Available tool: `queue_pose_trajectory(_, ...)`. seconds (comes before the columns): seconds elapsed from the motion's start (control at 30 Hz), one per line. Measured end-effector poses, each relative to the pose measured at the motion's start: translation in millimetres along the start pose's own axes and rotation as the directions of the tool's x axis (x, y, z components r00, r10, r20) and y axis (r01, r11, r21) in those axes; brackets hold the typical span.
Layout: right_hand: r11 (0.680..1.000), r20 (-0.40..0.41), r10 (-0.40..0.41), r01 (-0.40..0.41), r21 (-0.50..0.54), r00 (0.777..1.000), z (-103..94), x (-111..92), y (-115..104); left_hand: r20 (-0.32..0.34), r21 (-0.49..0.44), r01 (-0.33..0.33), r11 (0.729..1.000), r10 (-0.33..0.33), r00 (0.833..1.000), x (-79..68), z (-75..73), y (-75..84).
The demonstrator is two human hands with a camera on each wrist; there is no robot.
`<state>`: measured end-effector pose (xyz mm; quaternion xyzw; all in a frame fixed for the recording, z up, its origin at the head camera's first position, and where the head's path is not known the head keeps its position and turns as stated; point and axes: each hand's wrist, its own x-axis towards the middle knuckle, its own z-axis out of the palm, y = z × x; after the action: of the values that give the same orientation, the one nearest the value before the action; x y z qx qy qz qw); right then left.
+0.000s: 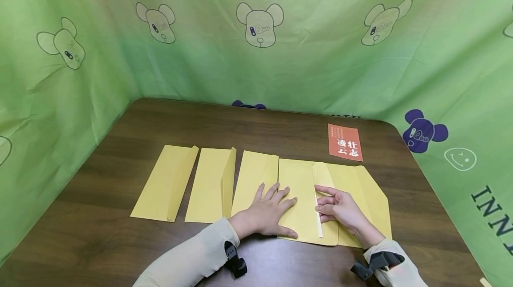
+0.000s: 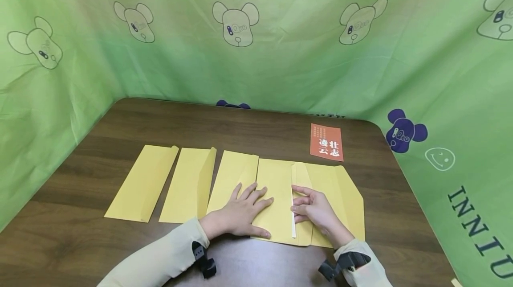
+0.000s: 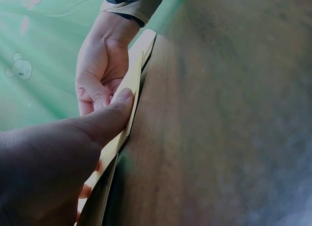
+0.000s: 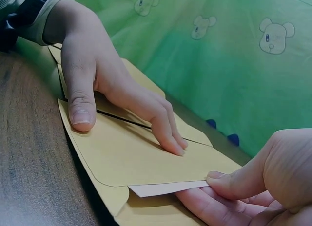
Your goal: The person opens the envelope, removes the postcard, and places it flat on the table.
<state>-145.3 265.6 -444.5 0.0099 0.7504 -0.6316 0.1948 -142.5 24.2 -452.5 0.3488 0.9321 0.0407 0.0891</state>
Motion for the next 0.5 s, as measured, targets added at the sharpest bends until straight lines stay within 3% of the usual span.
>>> queue_pose_trajectory(0.5, 1.000, -0.020, -0.003, 0.003, 0.009, 1.000, -2.6, -1.3, 1.9, 0.010, 0.001, 0.010, 1.000, -0.010, 1.000, -2.7, -2.5, 1.7)
